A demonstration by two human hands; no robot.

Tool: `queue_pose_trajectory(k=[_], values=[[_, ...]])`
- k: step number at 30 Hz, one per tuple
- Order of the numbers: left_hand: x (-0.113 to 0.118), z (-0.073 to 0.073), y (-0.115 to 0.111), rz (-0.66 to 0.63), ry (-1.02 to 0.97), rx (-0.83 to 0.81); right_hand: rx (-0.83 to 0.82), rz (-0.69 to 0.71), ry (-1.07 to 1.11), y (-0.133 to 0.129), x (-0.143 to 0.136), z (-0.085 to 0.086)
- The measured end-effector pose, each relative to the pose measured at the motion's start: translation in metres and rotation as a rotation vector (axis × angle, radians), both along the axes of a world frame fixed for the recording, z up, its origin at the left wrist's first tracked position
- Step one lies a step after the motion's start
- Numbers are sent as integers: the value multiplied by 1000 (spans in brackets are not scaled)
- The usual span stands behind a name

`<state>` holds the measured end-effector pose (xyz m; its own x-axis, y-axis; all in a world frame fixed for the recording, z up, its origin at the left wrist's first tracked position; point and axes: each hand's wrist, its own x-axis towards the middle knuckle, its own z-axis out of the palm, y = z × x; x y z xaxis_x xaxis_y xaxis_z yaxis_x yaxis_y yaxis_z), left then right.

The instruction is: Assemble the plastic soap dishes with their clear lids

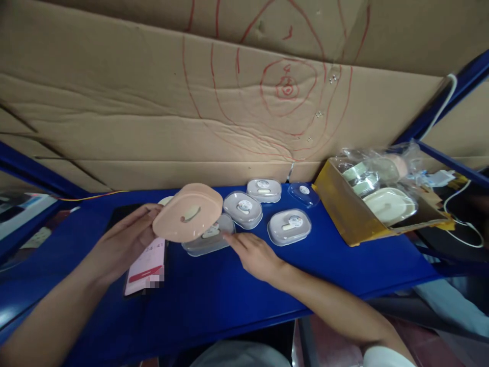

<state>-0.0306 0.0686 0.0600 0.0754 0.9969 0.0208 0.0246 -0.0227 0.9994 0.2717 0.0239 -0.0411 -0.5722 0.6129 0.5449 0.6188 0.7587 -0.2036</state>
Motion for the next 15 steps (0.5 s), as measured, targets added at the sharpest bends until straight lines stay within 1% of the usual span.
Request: queue_pose_trajectory(k=[2, 4, 6, 7, 9, 11, 12, 13, 15], values=[[4, -3, -11, -16, -72, -76, 40, -33, 144, -3, 2, 3], [8, -8, -22, -31, -111, -157, 179, -55, 212, -7, 3, 7], [13, -15, -32, -74, -107, -233, 339, -59, 174, -10, 4, 11], [17, -19, -38, -111, -96, -269, 393, -55, 124, -11, 5, 13], [25, -25, -47, -194, -42, -301, 414, -29, -5, -12, 8, 18], [29, -29, -48, -272, 99, -246, 354, 19, -113, -10, 13, 22], [28, -30, -45, -302, 181, -200, 317, 42, -146, -9, 16, 24], [24, -30, -38, -322, 277, -129, 283, 61, -164, -7, 19, 26], [9, -28, -14, -331, 411, -7, 229, 89, -159, -5, 24, 27]])
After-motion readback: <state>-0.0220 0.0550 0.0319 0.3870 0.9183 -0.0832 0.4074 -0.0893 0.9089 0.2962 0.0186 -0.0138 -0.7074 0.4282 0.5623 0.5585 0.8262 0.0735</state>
